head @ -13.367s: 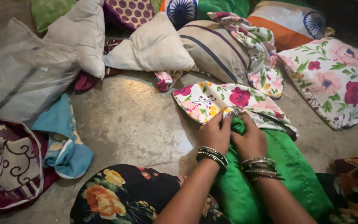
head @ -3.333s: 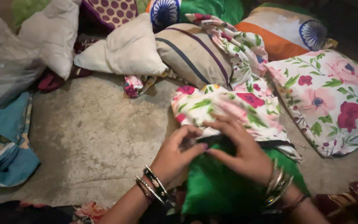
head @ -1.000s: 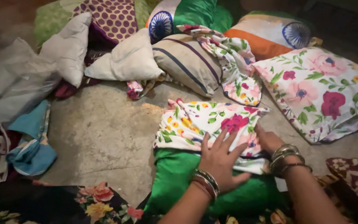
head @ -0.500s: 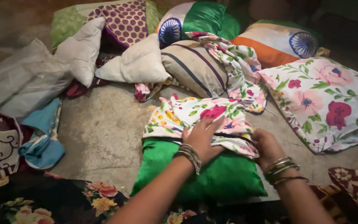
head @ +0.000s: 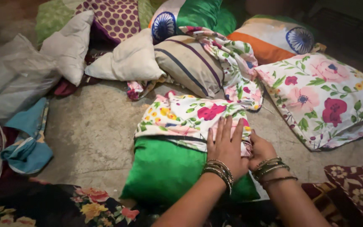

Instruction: The person organizes pillows on the floor and places covers onto them by hand.

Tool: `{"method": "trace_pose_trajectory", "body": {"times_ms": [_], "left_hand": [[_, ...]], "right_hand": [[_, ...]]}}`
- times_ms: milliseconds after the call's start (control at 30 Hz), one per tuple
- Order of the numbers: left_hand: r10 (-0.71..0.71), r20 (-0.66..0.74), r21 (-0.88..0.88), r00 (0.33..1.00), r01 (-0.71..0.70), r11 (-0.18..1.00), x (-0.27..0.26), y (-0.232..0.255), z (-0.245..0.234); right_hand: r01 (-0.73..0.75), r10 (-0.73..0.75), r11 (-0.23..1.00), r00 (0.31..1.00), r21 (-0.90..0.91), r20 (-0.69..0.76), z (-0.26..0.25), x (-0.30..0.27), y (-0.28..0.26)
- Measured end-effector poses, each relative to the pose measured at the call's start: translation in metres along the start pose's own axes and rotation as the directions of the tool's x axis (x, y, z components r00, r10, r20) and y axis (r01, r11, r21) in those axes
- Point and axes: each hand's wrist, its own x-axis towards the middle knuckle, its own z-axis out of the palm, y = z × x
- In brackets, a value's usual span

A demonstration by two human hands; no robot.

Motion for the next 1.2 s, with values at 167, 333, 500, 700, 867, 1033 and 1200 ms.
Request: {"method": "trace_pose_trajectory", "body": {"times_ms": [167,333,500,700,867,1033,1200], "left_hand": [[0.037,0.076,0.097,0.996,-0.044,0.994,0.009,-0.011,-0.012],[0.119,-0.096,0.167,0.988,-0.101,0.981,0.017,-0.017,-0.025],[0.075,-0.176,0.162,0.982,-0.046,0.986,0.033,-0.023,-0.038],[-0.03,-0.254,0.198,0.967,0.082,0.977,0.041,-0.036,-0.013],[-0.024,-0.406,0.324,0.913,0.169,0.931,0.06,-0.06,0.026],[-0.244,0.039,0.301,0.969,0.221,0.928,0.094,-0.072,-0.004],[0.096,0.219,0.027,0.971,-0.104,0.994,0.099,-0.13,-0.047]], "right_hand": [[0.112,-0.124,0.987,0.987,-0.113,-0.104,0.033,-0.029,-0.005],[0.159,-0.159,0.979,0.987,-0.129,0.017,0.041,-0.04,-0.02],[0.034,-0.018,0.963,0.998,-0.269,0.06,0.045,-0.044,-0.031],[0.038,-0.059,0.925,0.997,-0.377,-0.044,0.026,-0.014,-0.023],[0.451,-0.467,0.103,0.809,-0.887,0.357,0.002,-0.009,-0.013],[0.516,-0.58,-0.244,0.601,-0.821,0.55,0.052,-0.078,-0.006],[0.743,-0.385,-0.486,0.291,-0.461,0.876,0.104,-0.104,0.006]]}}
